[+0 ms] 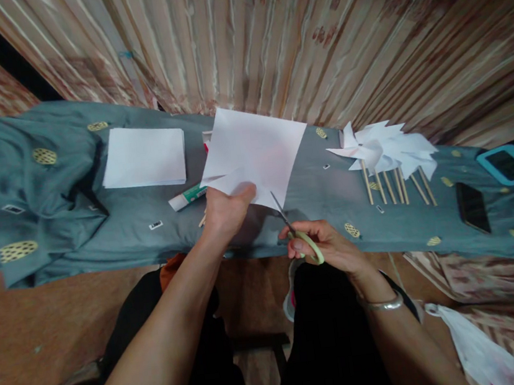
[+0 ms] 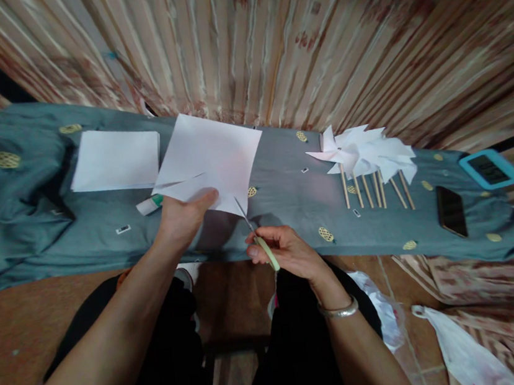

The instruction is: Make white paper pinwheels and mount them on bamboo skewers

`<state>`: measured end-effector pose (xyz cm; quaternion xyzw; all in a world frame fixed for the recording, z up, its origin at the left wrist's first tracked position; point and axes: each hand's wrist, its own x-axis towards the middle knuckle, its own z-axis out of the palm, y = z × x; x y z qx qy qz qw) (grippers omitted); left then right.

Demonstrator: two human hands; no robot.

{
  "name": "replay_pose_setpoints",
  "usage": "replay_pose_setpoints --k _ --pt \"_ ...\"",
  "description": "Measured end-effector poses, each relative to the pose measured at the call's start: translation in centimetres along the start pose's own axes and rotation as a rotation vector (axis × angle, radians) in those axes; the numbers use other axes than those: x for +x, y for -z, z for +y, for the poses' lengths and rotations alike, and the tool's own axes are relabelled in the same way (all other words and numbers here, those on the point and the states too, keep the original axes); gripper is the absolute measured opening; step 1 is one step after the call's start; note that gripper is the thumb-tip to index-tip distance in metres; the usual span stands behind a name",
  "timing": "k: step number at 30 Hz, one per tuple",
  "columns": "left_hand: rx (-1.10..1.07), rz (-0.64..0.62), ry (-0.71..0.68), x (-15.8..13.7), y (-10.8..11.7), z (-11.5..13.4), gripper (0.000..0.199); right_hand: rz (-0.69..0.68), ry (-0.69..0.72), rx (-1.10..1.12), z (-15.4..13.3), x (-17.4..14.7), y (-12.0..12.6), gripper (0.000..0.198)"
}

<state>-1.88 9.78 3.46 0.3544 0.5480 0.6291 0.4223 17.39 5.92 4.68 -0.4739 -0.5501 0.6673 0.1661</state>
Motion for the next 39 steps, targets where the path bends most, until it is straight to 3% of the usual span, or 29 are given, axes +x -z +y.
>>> replay_pose_setpoints --k 28,39 --pt "-0.008 -0.017 0.045 0.07 0.15 -0.32 0.031 -0.002 -0.004 0.08 0.7 0.24 -0.01 0.046" --pt "-0.012 -0.031 0.028 0.05 0.21 -0.3 0.038 0.008 -0.024 0.123 0.62 0.26 -0.09 0.047"
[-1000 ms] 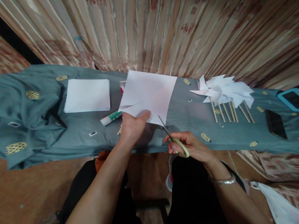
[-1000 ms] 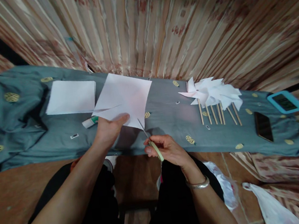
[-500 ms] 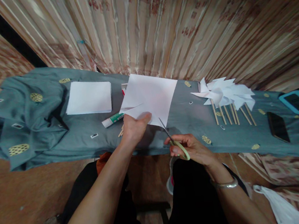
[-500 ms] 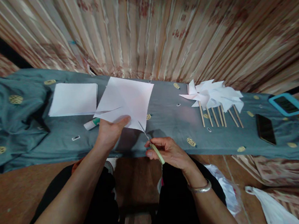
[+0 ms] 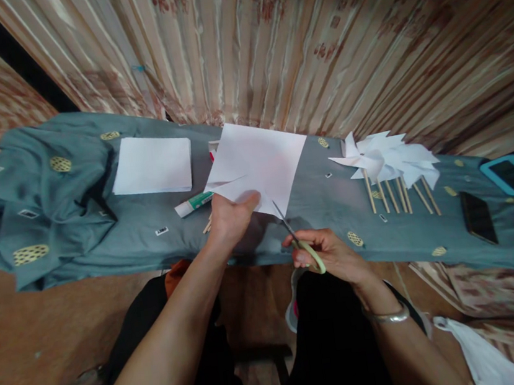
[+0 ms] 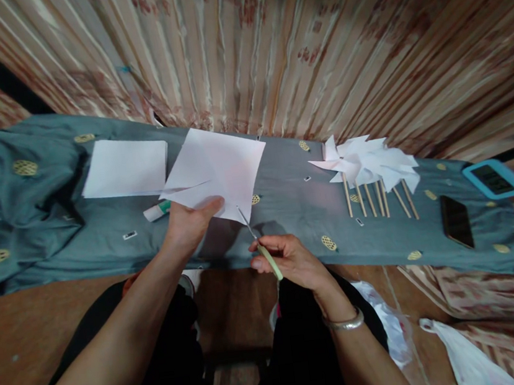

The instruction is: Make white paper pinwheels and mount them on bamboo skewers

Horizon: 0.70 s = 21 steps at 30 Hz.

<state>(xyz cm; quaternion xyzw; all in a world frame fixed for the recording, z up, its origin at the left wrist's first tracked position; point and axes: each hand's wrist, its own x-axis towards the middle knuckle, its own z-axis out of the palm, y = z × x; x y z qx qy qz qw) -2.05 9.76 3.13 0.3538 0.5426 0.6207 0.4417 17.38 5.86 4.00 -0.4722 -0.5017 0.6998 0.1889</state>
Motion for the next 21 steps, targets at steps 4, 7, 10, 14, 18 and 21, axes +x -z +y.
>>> replay_pose_setpoints --k 4,7,10,14,18,21 --pt "0.029 0.011 0.019 0.05 0.03 0.02 0.038 0.013 -0.015 0.022 0.07 0.02 -0.06 0.047" --pt "0.042 0.012 0.019 0.02 0.06 0.02 0.033 0.022 -0.018 0.045 0.09 0.04 -0.09 0.046" --pt "0.033 0.016 0.012 -0.02 0.07 0.06 0.031 0.027 -0.024 0.054 0.05 0.06 -0.1 0.045" --pt "0.022 0.012 -0.004 0.09 0.09 -0.01 0.031 0.039 -0.028 0.05 0.04 0.06 -0.1 0.045" --pt "0.021 0.014 -0.012 0.22 0.15 -0.27 0.028 0.04 -0.032 0.045 0.09 0.02 -0.11 0.046" --pt "0.0 0.001 -0.004 0.13 0.08 -0.35 0.024 0.046 -0.03 0.029 0.07 -0.02 -0.13 0.046"
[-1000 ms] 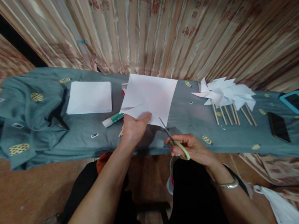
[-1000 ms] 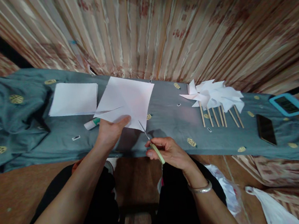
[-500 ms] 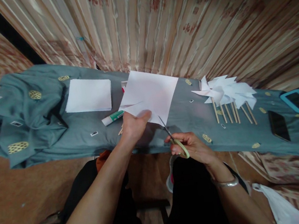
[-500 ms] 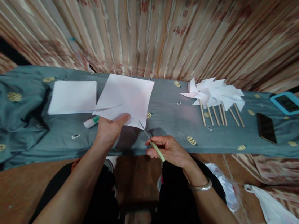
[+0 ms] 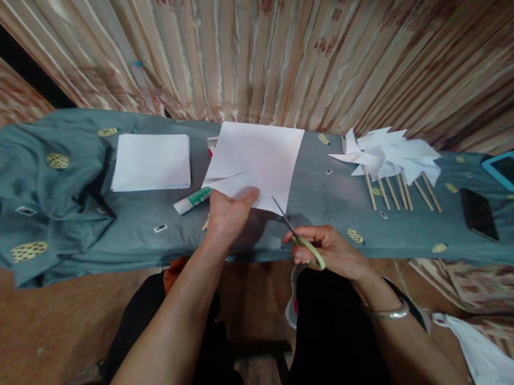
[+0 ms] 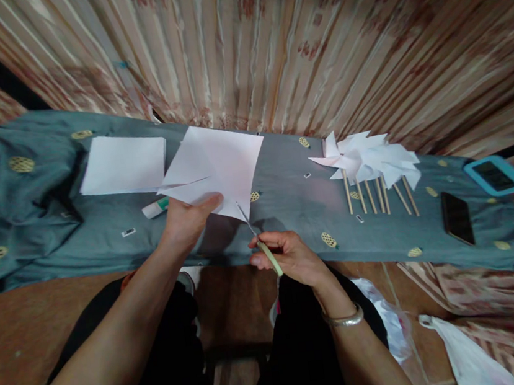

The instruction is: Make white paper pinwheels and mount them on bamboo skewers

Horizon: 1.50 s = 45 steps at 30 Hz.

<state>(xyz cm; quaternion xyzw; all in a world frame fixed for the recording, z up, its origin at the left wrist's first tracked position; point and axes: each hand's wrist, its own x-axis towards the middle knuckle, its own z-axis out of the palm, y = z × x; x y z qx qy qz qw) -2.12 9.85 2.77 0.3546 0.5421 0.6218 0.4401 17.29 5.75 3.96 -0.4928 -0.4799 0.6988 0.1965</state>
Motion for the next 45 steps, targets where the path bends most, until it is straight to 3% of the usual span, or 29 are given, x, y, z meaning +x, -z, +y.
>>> replay_pose_setpoints --k 11,45 --pt "-0.042 -0.045 0.066 -0.43 -0.51 0.37 0.042 0.011 0.043 -0.024 -0.38 -0.09 -0.09 0.042" --pt "-0.102 -0.056 0.049 -0.62 -0.71 0.17 0.049 0.035 0.04 -0.013 -0.19 0.18 -0.23 0.044"
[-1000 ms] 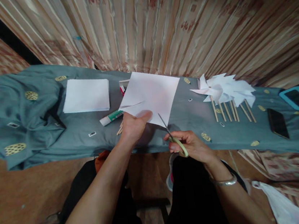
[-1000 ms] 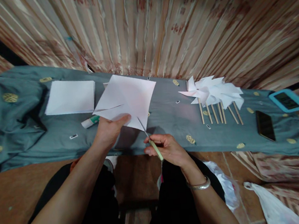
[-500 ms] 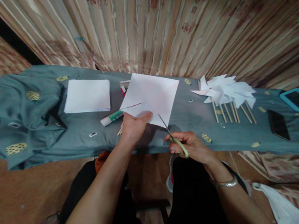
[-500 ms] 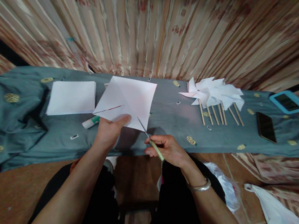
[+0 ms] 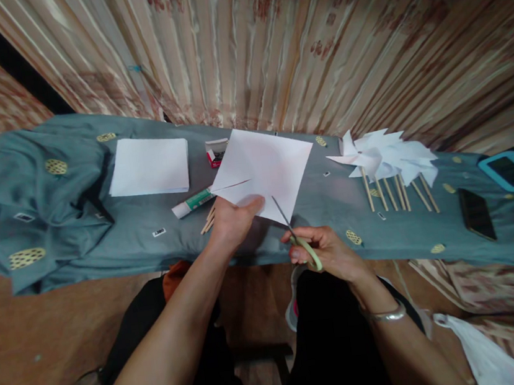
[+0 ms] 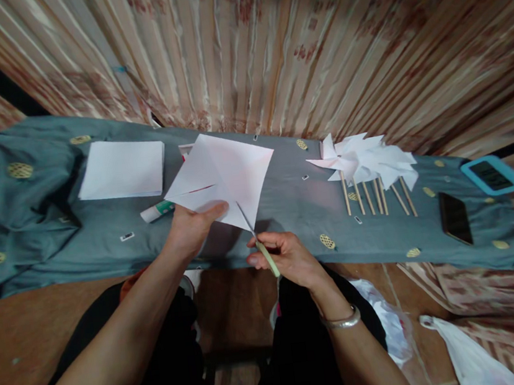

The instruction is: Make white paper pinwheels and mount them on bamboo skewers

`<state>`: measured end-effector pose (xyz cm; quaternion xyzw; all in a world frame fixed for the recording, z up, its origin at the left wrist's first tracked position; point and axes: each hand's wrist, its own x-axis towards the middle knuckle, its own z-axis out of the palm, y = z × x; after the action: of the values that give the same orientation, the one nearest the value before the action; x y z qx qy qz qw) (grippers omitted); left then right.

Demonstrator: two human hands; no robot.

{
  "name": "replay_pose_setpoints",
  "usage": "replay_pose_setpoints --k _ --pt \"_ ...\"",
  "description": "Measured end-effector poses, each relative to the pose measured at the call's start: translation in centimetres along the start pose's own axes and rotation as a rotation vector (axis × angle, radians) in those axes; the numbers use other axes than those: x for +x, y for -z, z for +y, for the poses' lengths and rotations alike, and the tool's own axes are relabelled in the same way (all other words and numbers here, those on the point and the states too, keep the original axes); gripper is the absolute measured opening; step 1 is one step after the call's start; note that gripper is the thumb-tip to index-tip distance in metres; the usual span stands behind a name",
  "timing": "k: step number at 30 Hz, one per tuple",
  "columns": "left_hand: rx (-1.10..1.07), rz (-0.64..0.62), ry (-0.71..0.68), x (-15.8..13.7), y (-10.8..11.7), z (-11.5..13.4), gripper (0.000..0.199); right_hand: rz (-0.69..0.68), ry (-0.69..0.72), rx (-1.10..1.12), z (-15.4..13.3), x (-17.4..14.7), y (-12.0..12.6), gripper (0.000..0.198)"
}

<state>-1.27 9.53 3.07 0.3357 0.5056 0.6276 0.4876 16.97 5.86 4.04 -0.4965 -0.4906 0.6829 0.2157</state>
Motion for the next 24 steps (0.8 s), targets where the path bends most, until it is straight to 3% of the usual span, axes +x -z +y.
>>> replay_pose_setpoints --k 11,24 --pt "-0.009 -0.013 0.013 -0.12 0.1 -0.02 0.034 0.015 -0.017 0.032 -0.26 -0.01 -0.13 0.046" --pt "-0.021 -0.011 0.032 -0.35 -0.09 -0.42 0.053 0.018 -0.015 0.011 -0.3 0.03 -0.1 0.044"
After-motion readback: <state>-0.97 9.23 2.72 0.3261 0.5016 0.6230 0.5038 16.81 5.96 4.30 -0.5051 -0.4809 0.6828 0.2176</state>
